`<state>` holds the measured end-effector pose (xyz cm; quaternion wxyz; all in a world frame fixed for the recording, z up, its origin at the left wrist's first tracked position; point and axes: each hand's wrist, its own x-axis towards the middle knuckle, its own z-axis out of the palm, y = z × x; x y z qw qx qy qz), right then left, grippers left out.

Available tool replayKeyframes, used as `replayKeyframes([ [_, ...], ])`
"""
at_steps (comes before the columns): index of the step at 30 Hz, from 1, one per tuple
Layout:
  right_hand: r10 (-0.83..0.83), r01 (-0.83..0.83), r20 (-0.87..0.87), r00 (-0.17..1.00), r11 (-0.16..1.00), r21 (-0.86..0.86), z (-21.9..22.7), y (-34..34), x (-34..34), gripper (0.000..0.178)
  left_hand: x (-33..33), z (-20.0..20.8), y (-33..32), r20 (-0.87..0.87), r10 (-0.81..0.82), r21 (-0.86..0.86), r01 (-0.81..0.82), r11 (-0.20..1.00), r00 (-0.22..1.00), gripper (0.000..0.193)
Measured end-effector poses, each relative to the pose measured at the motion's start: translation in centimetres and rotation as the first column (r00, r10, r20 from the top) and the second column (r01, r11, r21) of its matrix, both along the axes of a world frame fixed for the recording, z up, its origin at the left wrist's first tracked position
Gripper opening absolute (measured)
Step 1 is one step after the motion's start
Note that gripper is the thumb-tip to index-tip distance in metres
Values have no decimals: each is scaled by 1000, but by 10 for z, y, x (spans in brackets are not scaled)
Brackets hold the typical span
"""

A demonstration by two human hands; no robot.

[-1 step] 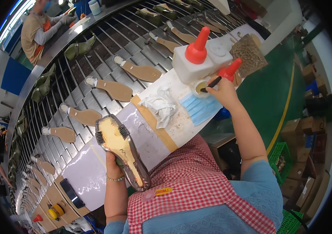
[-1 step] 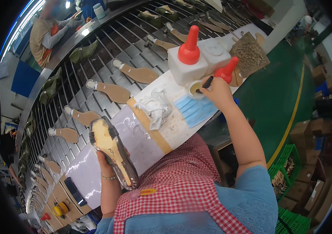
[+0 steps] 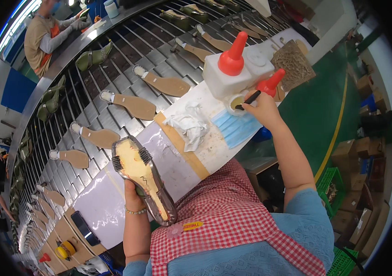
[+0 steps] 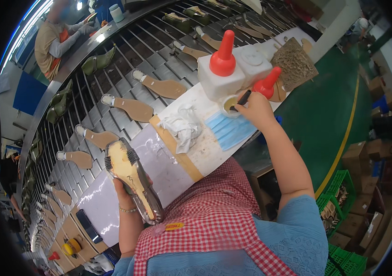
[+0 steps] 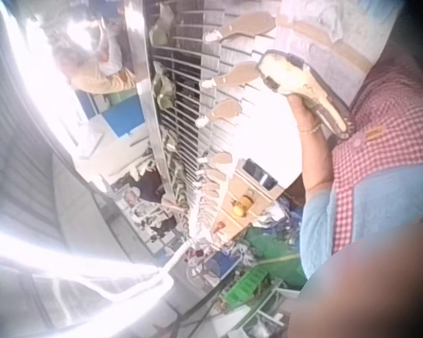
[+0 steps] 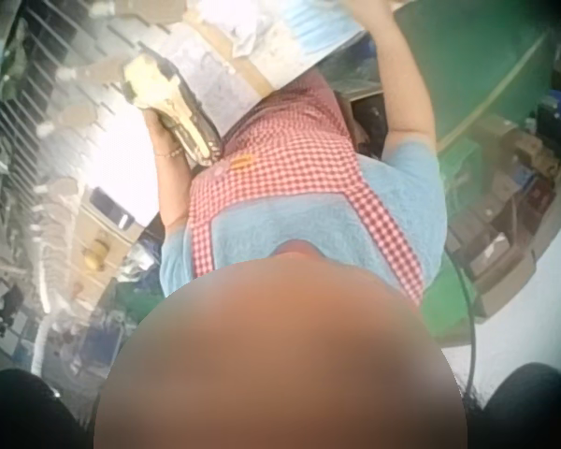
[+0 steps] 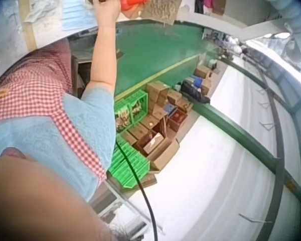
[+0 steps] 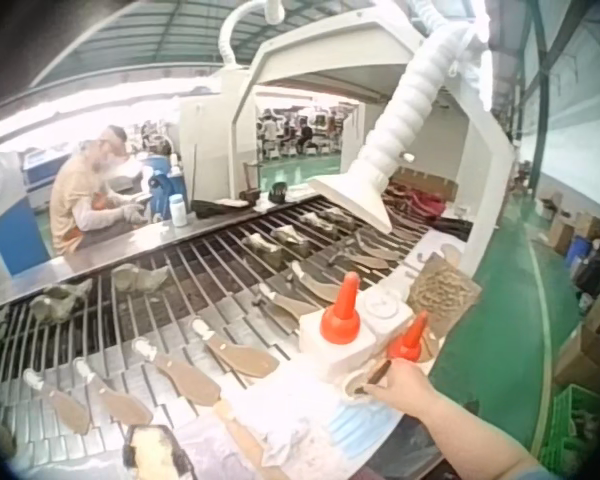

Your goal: Applying adhesive or finish to the heels and soles of shoes using a brush on a factory assembly line.

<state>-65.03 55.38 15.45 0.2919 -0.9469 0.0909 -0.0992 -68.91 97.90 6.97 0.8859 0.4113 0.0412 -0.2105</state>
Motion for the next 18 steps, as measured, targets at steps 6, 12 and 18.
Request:
replayKeyframes([
  [6,-122,70,43,992,783,618,-1,-19,-15,15,-1,-3,5,27,-120,-147,123,981,992,77],
  [12,-253,197,-183,950,32,980,-21,-19,-26,25,-3,12,-8,-33,-56,39,57,998,998,88],
  [18,-306,377,-462,832,-299,877,-51,-21,-15,34,-5,11,-9,-125,-34,31,38,999,992,92],
])
